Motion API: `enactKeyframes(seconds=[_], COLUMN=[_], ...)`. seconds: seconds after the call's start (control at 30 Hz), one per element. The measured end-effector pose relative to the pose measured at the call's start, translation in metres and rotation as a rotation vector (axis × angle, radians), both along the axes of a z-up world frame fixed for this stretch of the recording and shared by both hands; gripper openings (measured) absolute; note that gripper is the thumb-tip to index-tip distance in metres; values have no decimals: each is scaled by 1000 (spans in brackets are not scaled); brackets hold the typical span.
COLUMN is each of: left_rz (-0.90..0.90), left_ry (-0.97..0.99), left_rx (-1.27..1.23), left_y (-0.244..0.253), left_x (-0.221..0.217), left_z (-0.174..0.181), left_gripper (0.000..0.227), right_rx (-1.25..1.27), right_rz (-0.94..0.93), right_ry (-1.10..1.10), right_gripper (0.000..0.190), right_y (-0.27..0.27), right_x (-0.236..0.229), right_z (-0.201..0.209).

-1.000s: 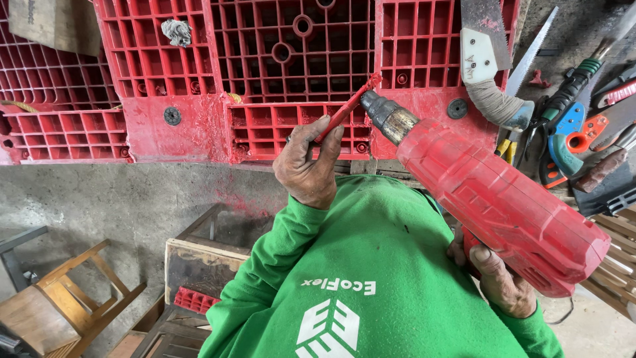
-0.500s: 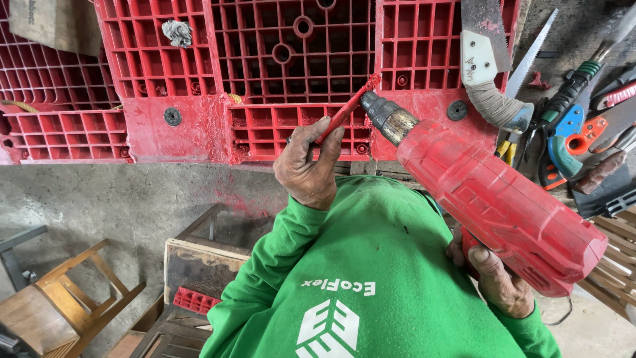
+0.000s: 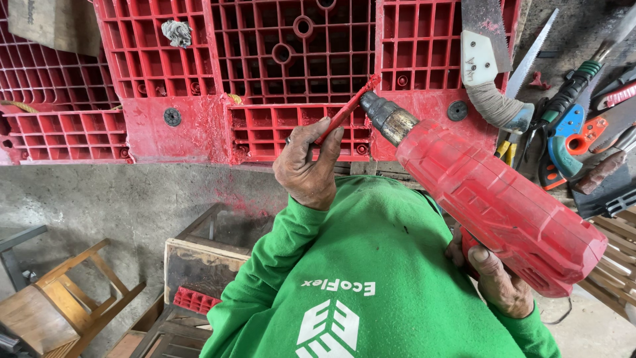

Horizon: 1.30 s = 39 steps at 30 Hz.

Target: The person uses a red heat gun to soften a section of a red plastic pallet and then presses a small plastic strip into the softened area to fuse it. The person then uses a soldering iron to further smooth and blend the repaired section.

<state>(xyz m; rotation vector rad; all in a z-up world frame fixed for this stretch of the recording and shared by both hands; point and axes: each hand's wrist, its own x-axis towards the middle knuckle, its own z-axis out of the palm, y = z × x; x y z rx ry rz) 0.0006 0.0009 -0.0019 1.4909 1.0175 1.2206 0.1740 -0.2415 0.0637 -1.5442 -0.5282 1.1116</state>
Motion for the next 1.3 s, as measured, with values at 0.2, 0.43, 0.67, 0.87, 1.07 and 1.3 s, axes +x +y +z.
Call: enactKeyframes(seconds=[0.2, 0.43, 0.67, 0.87, 1.07, 1.3], left_rz=[26, 33, 36, 23, 22, 21], left_ry=[59, 60, 59, 29, -64, -37], left_rx=[61, 85, 66, 56, 28, -17], left_y=[0, 2, 0, -1, 0, -3], left_x=[0, -1, -4, -5, -4, -5], left_z=[3, 2, 3, -2, -7, -3], left_gripper=[19, 19, 18, 20, 28, 28], right_rx=[-4, 21, 27, 48, 65, 5], right_rz=[-6, 7, 45, -9, 7, -26], right_ry=[-17, -20, -2, 3, 19, 1], right_gripper=[57, 55, 51, 59, 53, 52], right_y=[2, 3, 5, 11, 8, 1], right_x=[-1, 0, 2, 1, 2, -7], right_z=[2, 2, 2, 5, 4, 1])
